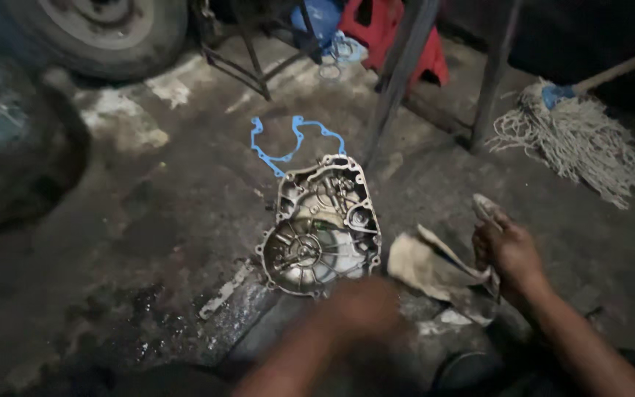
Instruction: The person sits on the floor and uses a rag to wipe and clean a metallic engine component, likely a cylinder head. They repeatedly rub the surface and edges of the part to remove oil and grime, occasionally dipping the rag into a puddle of liquid on the floor.
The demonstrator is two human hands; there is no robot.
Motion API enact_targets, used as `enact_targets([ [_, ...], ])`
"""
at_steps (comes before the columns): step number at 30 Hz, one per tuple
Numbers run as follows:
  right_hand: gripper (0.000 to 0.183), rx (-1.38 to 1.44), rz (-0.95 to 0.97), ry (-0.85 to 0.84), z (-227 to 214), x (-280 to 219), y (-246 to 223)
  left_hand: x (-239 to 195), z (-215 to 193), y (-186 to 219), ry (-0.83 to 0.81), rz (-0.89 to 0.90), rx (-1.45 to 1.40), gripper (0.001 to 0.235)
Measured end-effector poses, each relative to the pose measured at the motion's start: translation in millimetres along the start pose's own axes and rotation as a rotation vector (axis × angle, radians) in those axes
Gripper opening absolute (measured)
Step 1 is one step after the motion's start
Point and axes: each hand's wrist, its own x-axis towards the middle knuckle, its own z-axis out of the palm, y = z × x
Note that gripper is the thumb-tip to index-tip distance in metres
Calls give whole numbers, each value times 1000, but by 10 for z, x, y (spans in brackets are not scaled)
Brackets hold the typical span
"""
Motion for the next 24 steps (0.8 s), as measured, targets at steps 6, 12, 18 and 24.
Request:
enact_targets([
  [6,18,-423,64,-113,70,-57,49,-179,-761,-1648,320,-544,-295,75],
  [12,33,-393,147,-270,-208,87,708,837,-88,-2766,601,-100,-900,64],
  [18,43,-894,-328,-247,-89,-24,595,980,-258,-2787,565,-355,-595,60],
  [24,41,-1231,-79,-454,506,-676,23,1063,-589,-2319,868,-145,-514,80],
])
